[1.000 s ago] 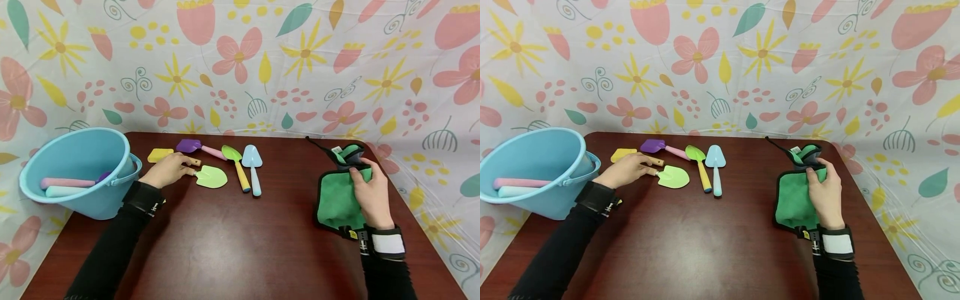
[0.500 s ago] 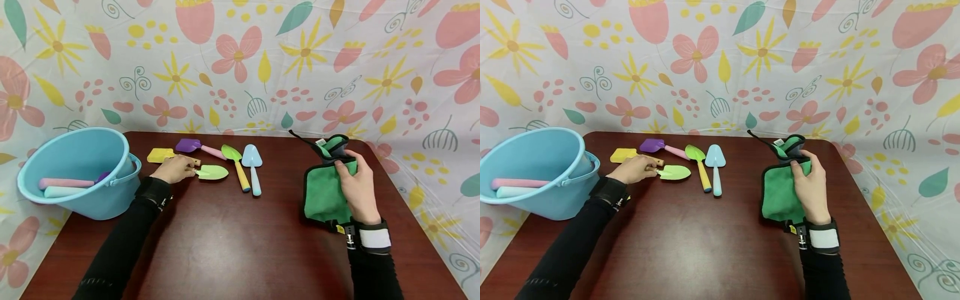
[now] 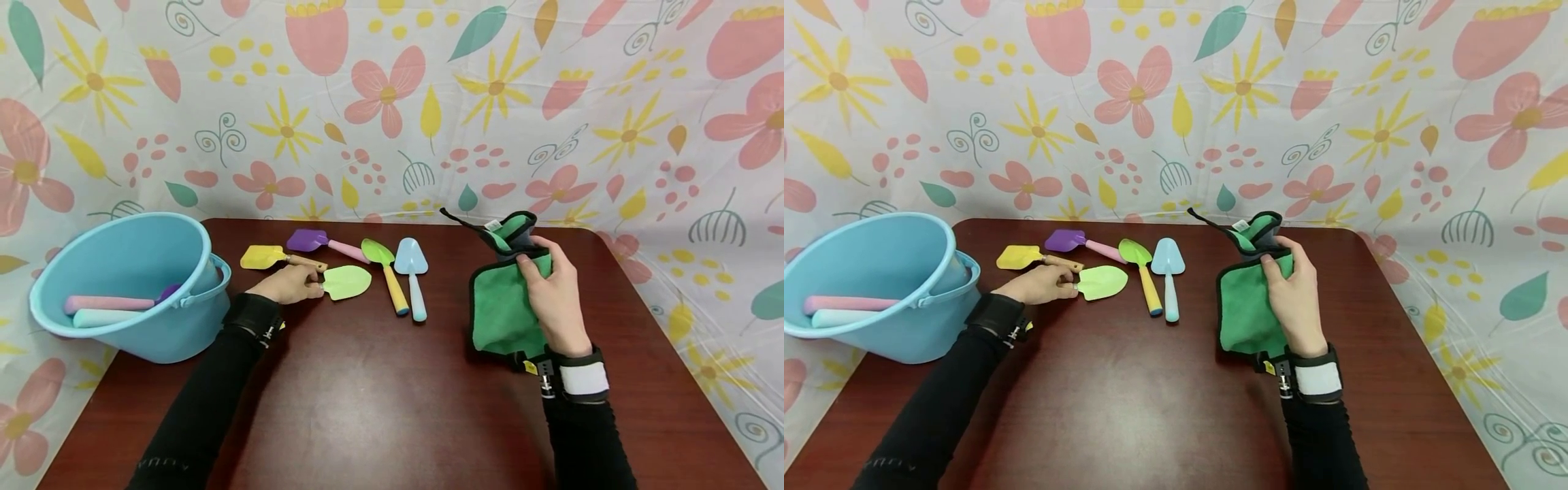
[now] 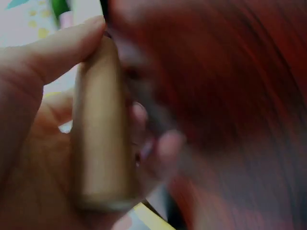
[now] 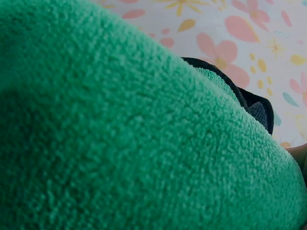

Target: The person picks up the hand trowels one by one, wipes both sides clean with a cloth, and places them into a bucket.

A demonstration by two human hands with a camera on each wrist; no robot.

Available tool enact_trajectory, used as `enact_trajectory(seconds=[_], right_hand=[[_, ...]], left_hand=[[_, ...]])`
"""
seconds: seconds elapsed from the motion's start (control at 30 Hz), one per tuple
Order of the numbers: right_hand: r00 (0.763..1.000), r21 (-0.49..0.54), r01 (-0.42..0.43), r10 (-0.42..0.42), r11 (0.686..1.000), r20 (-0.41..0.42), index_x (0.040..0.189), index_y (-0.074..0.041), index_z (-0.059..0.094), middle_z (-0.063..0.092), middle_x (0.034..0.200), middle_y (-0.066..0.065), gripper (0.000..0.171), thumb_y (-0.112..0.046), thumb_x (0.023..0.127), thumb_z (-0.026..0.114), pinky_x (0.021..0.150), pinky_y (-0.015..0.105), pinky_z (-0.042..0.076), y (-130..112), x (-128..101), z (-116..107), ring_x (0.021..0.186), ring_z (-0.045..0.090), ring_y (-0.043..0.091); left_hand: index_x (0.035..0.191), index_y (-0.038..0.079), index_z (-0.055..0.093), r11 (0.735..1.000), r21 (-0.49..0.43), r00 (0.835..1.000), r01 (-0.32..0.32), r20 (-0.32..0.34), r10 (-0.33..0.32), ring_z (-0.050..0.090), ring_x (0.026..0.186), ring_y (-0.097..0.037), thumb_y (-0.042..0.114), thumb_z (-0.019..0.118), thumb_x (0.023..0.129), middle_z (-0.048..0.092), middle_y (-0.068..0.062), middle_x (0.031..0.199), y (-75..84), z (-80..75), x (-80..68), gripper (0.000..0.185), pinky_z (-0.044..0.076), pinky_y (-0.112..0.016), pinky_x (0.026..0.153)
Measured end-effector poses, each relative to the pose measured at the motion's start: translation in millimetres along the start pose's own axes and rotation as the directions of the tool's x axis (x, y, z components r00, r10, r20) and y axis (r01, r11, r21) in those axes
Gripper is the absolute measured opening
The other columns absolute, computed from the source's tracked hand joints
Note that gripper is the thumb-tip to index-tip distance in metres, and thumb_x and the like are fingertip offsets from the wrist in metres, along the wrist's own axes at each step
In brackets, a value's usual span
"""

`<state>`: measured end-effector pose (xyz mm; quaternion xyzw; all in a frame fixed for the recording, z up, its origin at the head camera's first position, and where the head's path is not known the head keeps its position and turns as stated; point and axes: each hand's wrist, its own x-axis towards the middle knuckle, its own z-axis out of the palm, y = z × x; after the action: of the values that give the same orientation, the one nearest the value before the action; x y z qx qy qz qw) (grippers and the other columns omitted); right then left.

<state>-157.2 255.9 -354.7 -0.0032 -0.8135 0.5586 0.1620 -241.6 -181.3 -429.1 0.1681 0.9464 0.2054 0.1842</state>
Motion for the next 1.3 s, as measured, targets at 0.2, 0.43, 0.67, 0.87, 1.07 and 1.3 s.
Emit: enact_trajectory(seconds=[0.2,0.43,0.67,0.87,1.07,1.3], right_hand=[[0.999,0.053,0.038,-0.039,0.998,0.01,0.14,-0.016,0.05,0.051,0.132,0.005,0.041,-0.024,0.1,0.057,0.071,0.023,0.045,-12.5,1.3,15.6,0.086,0.055,0.018],[0.997,0.107,0.071,-0.073,0.992,0.015,0.142,-0.014,0.049,0.045,0.143,0.004,0.043,-0.021,0.1,0.058,0.078,0.024,0.042,-24.1,4.3,32.5,0.097,0.051,0.018],[0.989,0.126,0.15,-0.151,0.981,-0.004,0.141,-0.002,0.047,0.043,0.145,0.014,0.044,-0.003,0.098,0.055,0.097,0.034,0.037,-57.2,-1.5,57.3,0.125,0.045,0.021],[0.964,0.108,0.264,-0.257,0.959,-0.068,0.145,-0.007,0.045,0.04,0.149,0.011,0.047,0.002,0.099,0.049,0.092,0.036,0.033,-68.2,-0.4,82.6,0.13,0.04,0.021],[0.927,0.062,0.339,-0.322,0.939,-0.192,0.126,-0.011,0.064,0.056,0.122,0.009,0.027,-0.008,0.101,0.053,0.09,0.038,0.039,-51.1,16.4,112.6,0.113,0.052,0.021],[0.918,-0.09,0.358,-0.368,0.929,-0.147,0.134,-0.013,0.058,0.053,0.129,0.007,0.037,-0.023,0.098,0.061,0.097,0.041,0.04,-43.2,20.4,127.9,0.118,0.051,0.02]], left_hand=[[0.072,0.011,0.054,0.999,-0.03,0.999,0.041,0.004,-0.041,0.037,0.055,-0.015,0.029,0.058,0.1,0.039,0.001,0.062,2.9,-4.8,-9.4,0.033,0.032,-0.03,0.058],[0.086,0.004,0.062,0.992,-0.122,0.997,0.012,-0.079,-0.022,0.06,0.058,-0.02,0.029,0.057,0.1,0.057,-0.008,0.071,15.5,-3.7,-20.1,0.029,0.045,-0.032,0.054],[0.102,0.009,0.063,0.952,-0.29,0.974,-0.095,-0.223,0.029,0.064,0.059,-0.033,0.033,0.061,0.098,0.062,-0.015,0.079,45.4,-0.8,-24.8,0.025,0.05,-0.038,0.055],[0.115,0.013,0.063,0.917,-0.338,0.926,-0.213,-0.369,0.079,0.064,0.063,-0.025,0.036,0.062,0.097,0.065,-0.002,0.089,74.3,-2.0,-23.0,0.029,0.037,-0.047,0.095],[0.125,0.012,0.062,0.865,-0.422,0.894,-0.27,-0.445,0.062,0.058,0.097,-0.016,0.037,0.059,0.099,0.064,0.0,0.109,101.4,-1.6,-17.1,0.036,0.043,-0.042,0.09],[0.128,0.016,0.06,0.832,-0.458,0.879,-0.312,-0.471,0.071,0.057,0.085,-0.016,0.037,0.055,0.101,0.063,0.0,0.103,124.0,5.4,-16.2,0.036,0.044,-0.036,0.076]])
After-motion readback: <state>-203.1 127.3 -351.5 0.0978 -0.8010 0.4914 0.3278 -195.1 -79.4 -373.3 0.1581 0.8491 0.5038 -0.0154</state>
